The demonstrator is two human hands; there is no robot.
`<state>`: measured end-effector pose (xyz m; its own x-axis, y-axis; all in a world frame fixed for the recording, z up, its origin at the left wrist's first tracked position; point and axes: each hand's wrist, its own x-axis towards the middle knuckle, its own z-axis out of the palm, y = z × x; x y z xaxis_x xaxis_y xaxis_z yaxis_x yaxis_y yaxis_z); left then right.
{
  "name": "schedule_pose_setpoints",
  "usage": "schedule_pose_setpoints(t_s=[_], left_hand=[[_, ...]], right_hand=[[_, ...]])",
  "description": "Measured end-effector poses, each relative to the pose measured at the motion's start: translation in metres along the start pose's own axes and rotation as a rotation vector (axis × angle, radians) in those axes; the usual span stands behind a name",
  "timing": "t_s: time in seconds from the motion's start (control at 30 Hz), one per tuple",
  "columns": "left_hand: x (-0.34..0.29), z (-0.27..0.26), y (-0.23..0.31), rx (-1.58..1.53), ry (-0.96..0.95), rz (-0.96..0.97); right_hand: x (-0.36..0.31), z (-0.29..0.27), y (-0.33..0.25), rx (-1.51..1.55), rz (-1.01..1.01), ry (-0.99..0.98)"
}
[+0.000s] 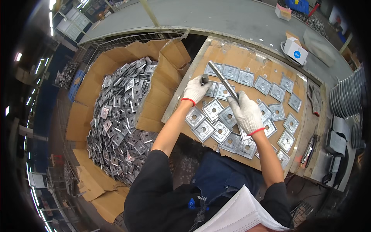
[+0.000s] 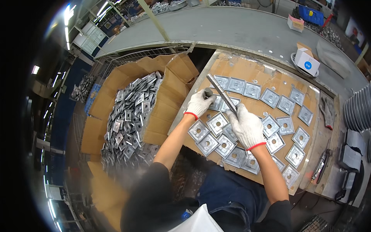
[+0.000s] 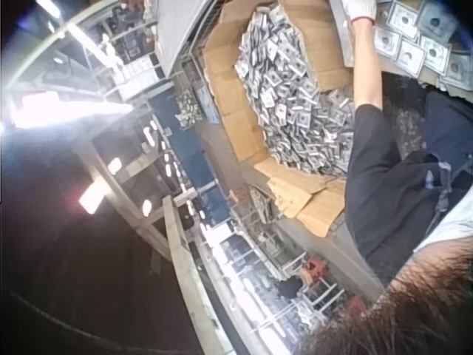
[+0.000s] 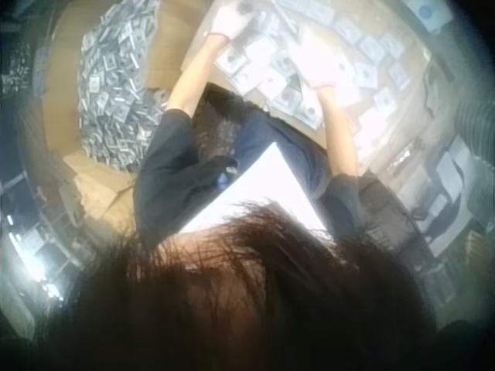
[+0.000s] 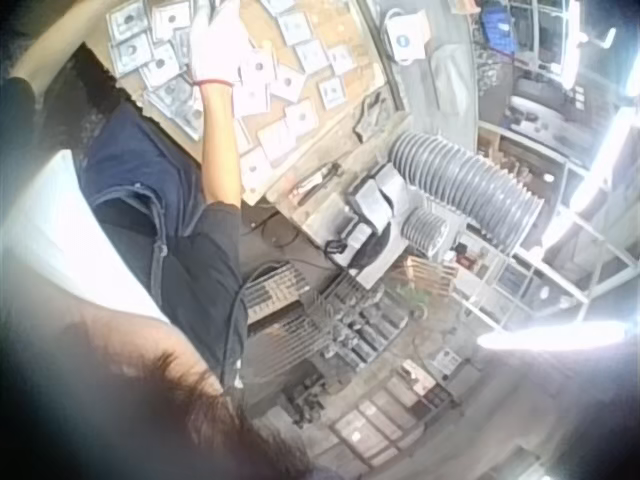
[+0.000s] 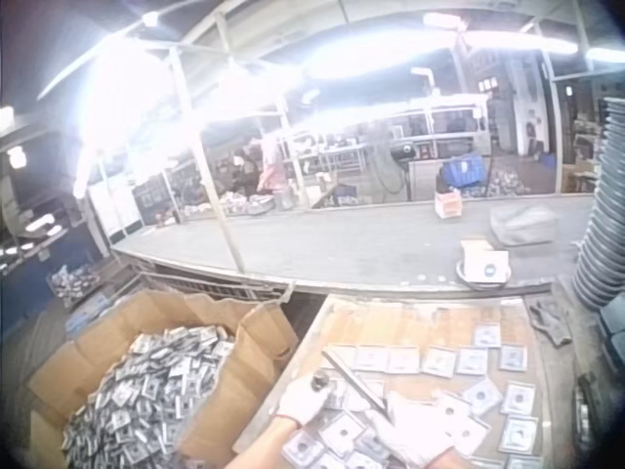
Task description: Use a metal rod as a hammer to strike a punch tool into the center of small square metal plates arranged on a cardboard surface.
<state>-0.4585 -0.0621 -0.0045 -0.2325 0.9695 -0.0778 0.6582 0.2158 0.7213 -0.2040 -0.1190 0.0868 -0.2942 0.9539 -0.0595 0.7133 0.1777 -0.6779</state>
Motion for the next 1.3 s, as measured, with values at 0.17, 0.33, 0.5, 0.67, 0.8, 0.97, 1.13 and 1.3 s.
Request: schedule_pose_setpoints(t_s=[0.17, 0.33, 0.5, 0.67, 0.8, 0.97, 1.13, 1.3], left_hand=[[-0.006, 0.001, 0.018, 0.009, 0.091, 0.018], [-0.01, -0.005, 0.03, -0.003, 0.061, 0.179], [-0.016, -0.012, 0.021, -0.289, 0.034, 0.069], [-0.009, -0.005, 0.024, -0.738, -0.038, 0.104], [0.0, -0.015, 0.015, -0.575, 0.066, 0.107], [0.019, -0.026, 0.012, -0.571, 0.157, 0.104], [0.067, -0.002, 0.021, -0.405, 0.157, 0.125], [0.109, 0.025, 0.023, -0.19, 0.1, 0.129]], right_hand=[[-0.008, 0.036, 0.037, -0.051, 0.054, 0.045], [0.001, 0.066, 0.082, -0.227, 0.056, -0.073], [-0.014, 0.039, 0.052, -0.049, 0.083, 0.003], [-0.008, 0.052, 0.071, -0.204, 0.046, -0.069], [-0.022, 0.048, 0.08, -0.155, 0.124, -0.177], [-0.037, 0.021, 0.073, 0.039, 0.249, -0.198], [-0.046, 0.013, 0.086, 0.113, 0.296, -0.19], [-0.055, 0.014, 0.095, 0.11, 0.311, -0.207]])
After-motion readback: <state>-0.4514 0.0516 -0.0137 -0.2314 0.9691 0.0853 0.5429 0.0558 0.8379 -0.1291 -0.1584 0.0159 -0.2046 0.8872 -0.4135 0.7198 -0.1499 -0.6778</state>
